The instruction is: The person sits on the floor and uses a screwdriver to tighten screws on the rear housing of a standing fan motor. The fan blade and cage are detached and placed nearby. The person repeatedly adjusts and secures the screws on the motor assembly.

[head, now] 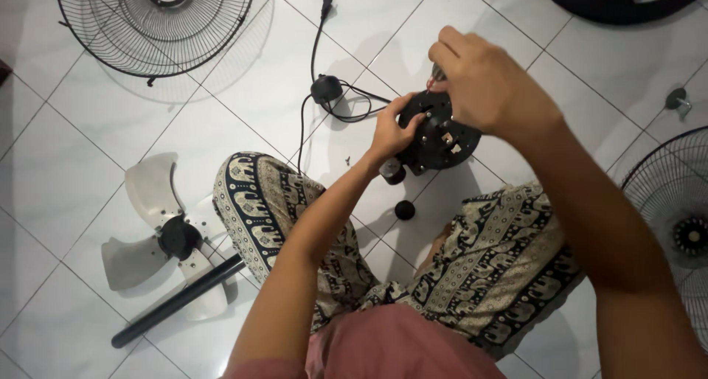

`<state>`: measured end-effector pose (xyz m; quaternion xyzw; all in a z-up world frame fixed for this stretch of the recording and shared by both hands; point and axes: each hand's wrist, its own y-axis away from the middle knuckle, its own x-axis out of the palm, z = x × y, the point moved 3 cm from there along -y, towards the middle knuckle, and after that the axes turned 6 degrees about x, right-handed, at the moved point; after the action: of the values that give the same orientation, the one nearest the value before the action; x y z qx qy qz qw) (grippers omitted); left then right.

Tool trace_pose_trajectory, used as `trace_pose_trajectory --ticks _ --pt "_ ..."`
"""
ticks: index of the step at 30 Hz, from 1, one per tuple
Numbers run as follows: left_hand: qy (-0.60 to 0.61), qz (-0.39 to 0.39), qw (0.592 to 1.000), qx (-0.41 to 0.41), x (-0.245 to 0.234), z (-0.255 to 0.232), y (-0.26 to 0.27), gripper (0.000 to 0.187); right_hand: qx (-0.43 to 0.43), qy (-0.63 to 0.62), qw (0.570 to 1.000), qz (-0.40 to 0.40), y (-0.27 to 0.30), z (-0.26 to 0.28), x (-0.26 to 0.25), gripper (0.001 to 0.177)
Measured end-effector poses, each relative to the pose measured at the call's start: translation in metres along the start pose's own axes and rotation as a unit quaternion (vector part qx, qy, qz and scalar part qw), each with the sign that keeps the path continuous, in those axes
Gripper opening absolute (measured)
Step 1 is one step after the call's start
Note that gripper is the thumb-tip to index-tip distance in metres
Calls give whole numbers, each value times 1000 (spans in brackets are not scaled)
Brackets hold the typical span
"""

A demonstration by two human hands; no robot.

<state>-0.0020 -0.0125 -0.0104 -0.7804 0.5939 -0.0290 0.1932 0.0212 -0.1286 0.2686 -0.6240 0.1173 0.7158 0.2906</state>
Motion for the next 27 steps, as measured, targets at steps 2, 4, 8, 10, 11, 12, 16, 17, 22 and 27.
trace_pose_trajectory --ticks 2,4,8,10,11,12,16,17,22,27 --pt "9 -2 1000 1 0 1 -2 46 1 0 1000 -6 -2 2 1 20" --pt "19 -1 1000 -4 2 2 1 46 14 12 1000 -9 0 2 4 21" --pt "15 -5 1000 1 2 4 0 46 54 37 998 -15 2 2 10 29" --pt "8 -8 1000 8 4 4 -1 47 99 83 991 13 2 0 17 36" --pt "6 -8 1000 7 5 3 -1 47 128 112 985 20 3 -2 19 39" --pt "3 -11 1000 6 3 3 0 47 155 138 978 26 2 -2 21 42" --pt "12 -2 1000 -5 0 -3 2 47 192 138 966 106 1 -5 15 49" --pt "14 -2 1000 6 0 -5 2 47 118 145 981 55 -1 -1 8 45" --pt "12 3 1000 8 1 -8 6 48 -100 16 994 34 1 4 -15 52" --pt "1 -10 1000 8 2 -7 5 48 -70 4 996 64 -2 -1 -16 33"
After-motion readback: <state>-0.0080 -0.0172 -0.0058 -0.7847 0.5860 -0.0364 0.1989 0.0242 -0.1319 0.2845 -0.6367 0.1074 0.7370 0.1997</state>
